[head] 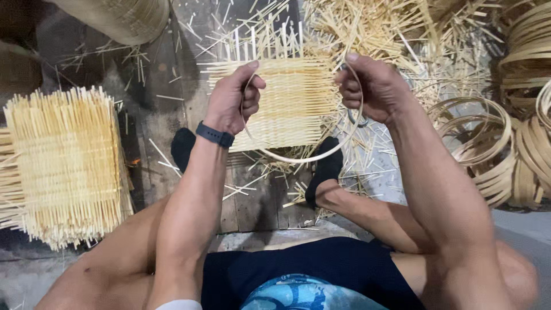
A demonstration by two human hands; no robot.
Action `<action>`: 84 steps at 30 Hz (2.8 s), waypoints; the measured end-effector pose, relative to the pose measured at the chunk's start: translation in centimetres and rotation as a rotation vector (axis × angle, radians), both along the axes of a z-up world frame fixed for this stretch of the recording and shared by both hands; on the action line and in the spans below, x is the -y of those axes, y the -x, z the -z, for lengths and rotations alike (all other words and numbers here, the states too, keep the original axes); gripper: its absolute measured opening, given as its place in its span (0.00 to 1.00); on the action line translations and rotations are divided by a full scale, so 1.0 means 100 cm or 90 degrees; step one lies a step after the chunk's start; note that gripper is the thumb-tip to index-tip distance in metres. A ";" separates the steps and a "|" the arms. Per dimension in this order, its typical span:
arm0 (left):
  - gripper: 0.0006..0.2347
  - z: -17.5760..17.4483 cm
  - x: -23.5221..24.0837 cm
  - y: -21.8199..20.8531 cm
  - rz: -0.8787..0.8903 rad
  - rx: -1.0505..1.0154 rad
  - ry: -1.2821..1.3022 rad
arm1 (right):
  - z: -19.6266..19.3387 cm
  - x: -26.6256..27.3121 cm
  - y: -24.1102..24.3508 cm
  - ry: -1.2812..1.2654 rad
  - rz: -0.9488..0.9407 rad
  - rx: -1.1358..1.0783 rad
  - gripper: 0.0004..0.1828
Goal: The person places a circular bamboo frame onto a woven bamboo mat and uses shears to trim the excess bamboo strips around the edge. The person repeats this process multiple times, stacking the finished circular pieces.
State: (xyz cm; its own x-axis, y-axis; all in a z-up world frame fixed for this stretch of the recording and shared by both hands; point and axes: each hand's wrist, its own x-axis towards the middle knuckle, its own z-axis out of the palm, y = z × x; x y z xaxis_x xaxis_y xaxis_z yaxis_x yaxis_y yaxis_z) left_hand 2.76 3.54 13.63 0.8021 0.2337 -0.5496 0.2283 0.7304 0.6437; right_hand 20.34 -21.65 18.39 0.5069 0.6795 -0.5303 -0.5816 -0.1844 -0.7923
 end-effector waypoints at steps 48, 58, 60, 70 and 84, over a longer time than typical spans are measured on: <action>0.09 0.204 -0.051 0.044 -0.054 -0.377 -0.685 | 0.205 -0.042 0.036 0.399 0.085 0.605 0.08; 0.07 0.213 -0.061 0.042 -0.059 -0.305 -0.394 | 0.206 -0.040 0.021 0.392 0.031 0.481 0.08; 0.07 0.216 -0.063 0.048 -0.036 -0.295 -0.430 | 0.209 -0.038 0.021 0.377 0.008 0.523 0.07; 0.08 0.188 -0.064 0.040 0.044 -0.359 -0.541 | 0.190 -0.042 0.017 0.380 -0.056 0.513 0.09; 0.09 0.213 -0.048 -0.061 0.106 -0.018 -0.945 | 0.211 -0.104 0.146 0.302 -0.508 1.230 0.42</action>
